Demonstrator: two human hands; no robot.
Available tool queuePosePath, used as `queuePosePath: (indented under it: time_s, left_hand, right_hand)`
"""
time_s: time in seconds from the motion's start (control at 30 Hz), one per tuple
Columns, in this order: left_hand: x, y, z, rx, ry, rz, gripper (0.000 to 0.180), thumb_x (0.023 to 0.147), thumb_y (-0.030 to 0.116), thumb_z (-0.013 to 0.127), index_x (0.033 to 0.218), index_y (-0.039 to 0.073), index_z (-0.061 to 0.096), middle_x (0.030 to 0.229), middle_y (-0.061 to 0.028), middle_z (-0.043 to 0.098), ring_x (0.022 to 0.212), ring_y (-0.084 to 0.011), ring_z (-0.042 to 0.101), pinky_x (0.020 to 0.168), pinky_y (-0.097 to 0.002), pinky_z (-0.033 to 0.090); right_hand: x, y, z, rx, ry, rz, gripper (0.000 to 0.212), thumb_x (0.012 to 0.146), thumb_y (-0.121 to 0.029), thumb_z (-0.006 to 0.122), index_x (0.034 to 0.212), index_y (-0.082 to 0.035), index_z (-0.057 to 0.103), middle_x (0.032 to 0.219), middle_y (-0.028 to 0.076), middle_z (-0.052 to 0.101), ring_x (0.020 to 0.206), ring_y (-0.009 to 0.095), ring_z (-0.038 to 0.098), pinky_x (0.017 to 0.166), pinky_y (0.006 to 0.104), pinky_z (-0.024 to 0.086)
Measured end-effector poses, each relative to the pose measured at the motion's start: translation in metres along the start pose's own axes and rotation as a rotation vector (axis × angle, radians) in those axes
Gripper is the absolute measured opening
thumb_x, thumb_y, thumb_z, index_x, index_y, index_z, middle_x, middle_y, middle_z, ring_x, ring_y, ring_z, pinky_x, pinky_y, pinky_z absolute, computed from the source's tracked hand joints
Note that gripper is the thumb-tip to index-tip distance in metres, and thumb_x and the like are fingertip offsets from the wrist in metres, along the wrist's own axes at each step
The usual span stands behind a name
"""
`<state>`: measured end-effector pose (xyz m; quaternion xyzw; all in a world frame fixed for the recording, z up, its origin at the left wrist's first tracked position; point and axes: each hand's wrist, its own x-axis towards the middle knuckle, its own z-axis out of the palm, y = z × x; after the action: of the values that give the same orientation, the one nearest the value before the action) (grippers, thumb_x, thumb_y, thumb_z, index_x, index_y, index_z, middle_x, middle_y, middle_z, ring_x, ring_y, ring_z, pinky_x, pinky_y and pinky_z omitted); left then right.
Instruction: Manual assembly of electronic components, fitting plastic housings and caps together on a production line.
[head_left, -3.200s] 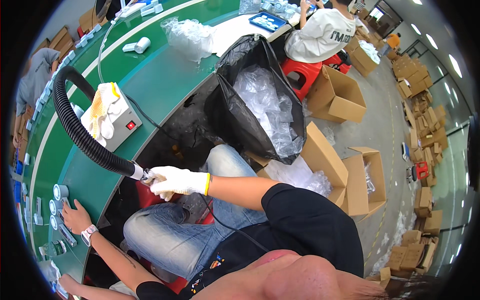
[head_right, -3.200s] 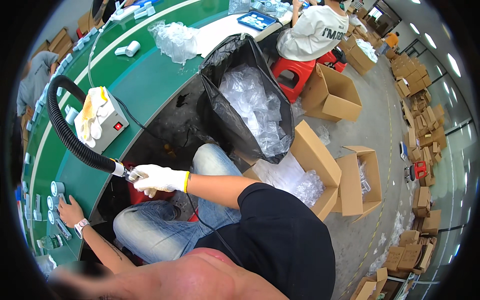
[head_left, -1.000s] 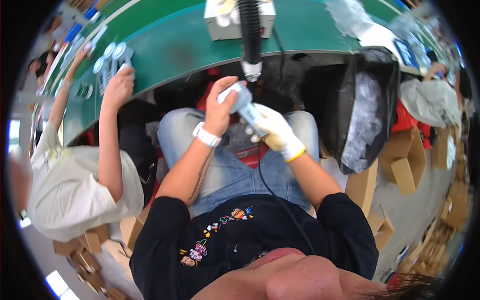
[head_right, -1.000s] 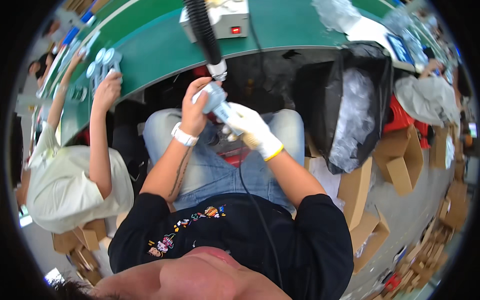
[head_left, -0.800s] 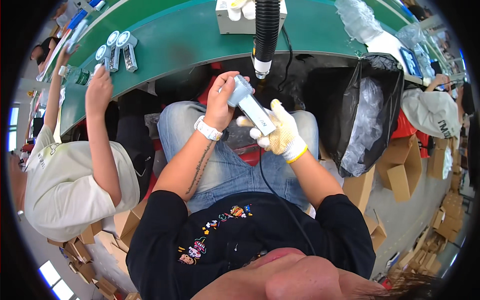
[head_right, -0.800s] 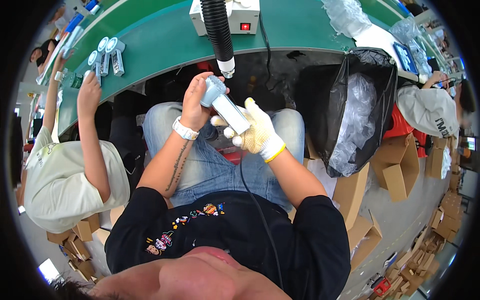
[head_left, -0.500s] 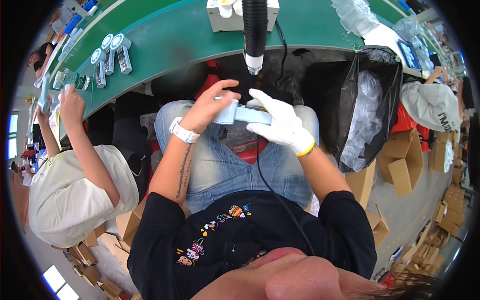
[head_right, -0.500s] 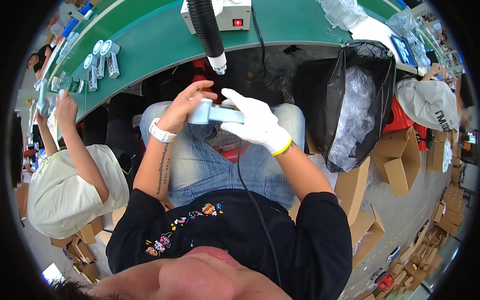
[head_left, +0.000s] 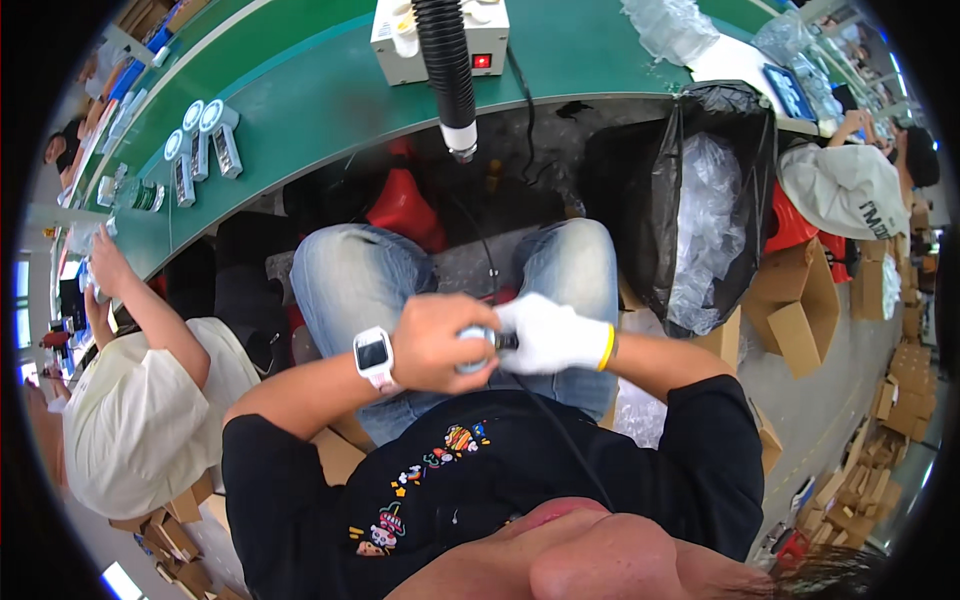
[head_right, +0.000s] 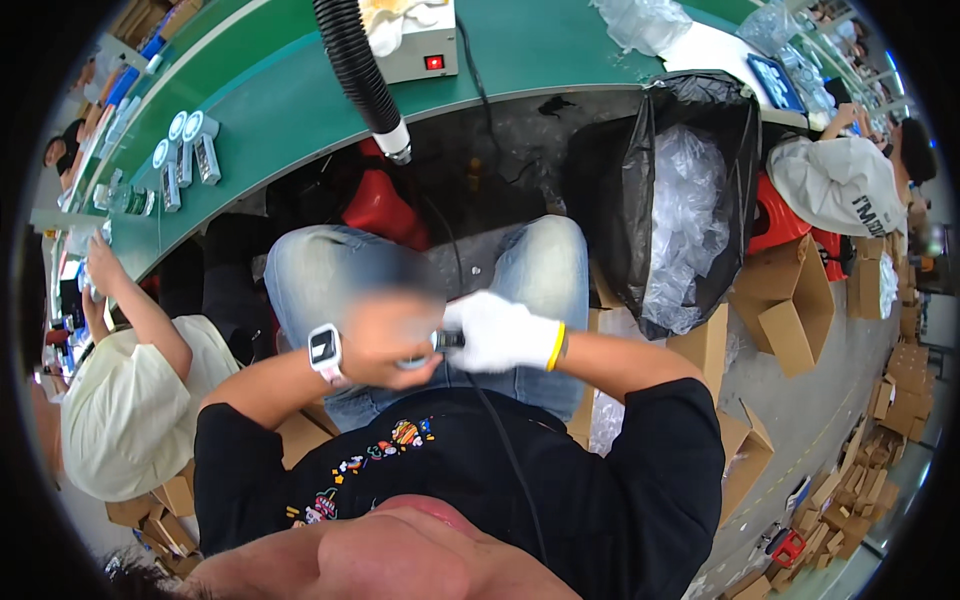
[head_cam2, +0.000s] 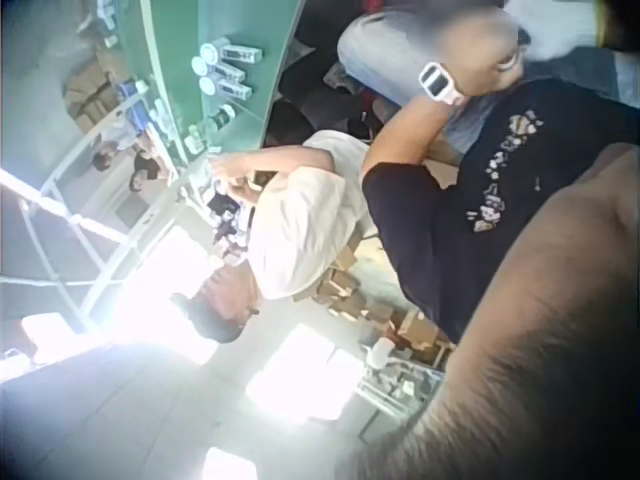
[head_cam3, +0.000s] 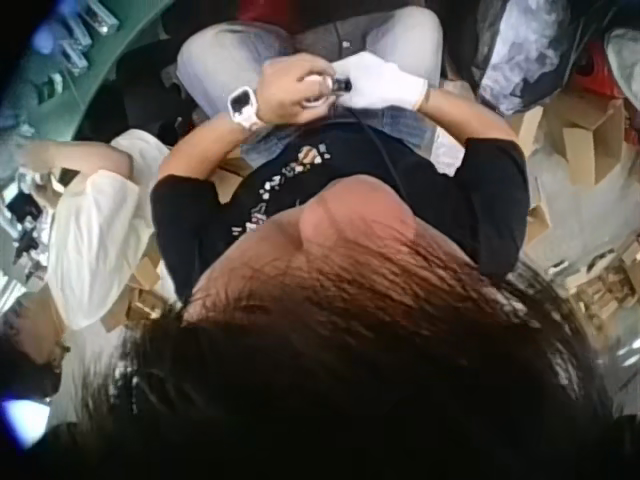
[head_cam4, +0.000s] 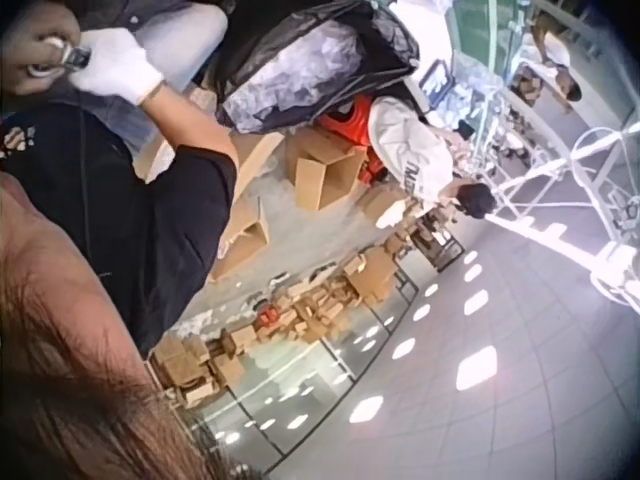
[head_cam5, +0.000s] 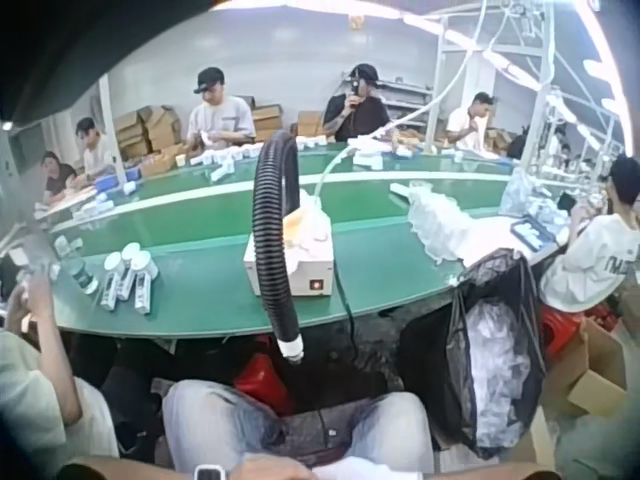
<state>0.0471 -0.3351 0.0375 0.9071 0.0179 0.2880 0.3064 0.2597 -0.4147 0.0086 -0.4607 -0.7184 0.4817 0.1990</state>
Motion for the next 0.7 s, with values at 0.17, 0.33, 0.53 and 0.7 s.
queuePosePath:
  time_s: [0.17, 0.33, 0.53, 0.7]
  left_hand:
    - [-0.011, -0.01, 0.033, -0.047, 0.154, -0.089, 0.021, 0.07, 0.013, 0.085, 0.084, 0.009, 0.071, 0.1, -0.0089, 0.072, 0.083, -0.0286, 0.073, 0.071, -0.0374, 0.06]
    - [-0.018, -0.072, 0.01, -0.35, 0.382, -0.695, 0.02, 0.077, 0.012, 0.083, 0.093, 0.006, 0.072, 0.103, -0.0119, 0.073, 0.098, -0.0257, 0.071, 0.089, -0.0385, 0.056]
    - [-0.037, -0.169, -0.149, 0.127, 1.245, -0.677, 0.026, 0.099, 0.013, 0.068, 0.121, -0.001, 0.067, 0.123, -0.0138, 0.068, 0.112, -0.025, 0.063, 0.103, -0.0406, 0.049]
    - [0.05, -0.414, -0.251, 1.088, 0.66, -0.497, 0.044, 0.093, 0.026, 0.078, 0.129, 0.002, 0.07, 0.118, -0.0203, 0.073, 0.107, -0.0348, 0.069, 0.1, -0.0427, 0.052]
  right_hand:
    - [0.001, 0.01, -0.006, -0.114, -0.044, 0.126, 0.038, 0.076, -0.026, 0.081, 0.106, -0.004, 0.072, 0.099, 0.021, 0.074, 0.088, 0.035, 0.074, 0.077, 0.0428, 0.058]
    - [0.024, 0.023, -0.058, 0.241, 0.273, 0.068, 0.035, 0.075, -0.023, 0.084, 0.103, -0.005, 0.073, 0.1, 0.016, 0.074, 0.084, 0.033, 0.073, 0.075, 0.0428, 0.059]
    - [0.021, 0.084, -0.284, -1.115, 1.387, 0.012, 0.035, 0.078, -0.027, 0.084, 0.108, -0.011, 0.073, 0.118, 0.013, 0.069, 0.119, 0.036, 0.061, 0.102, 0.0497, 0.047]
    - [0.042, 0.094, -0.367, -1.377, 1.236, 0.505, 0.046, 0.084, -0.047, 0.074, 0.117, -0.015, 0.073, 0.128, 0.017, 0.067, 0.126, 0.038, 0.057, 0.107, 0.0543, 0.045]
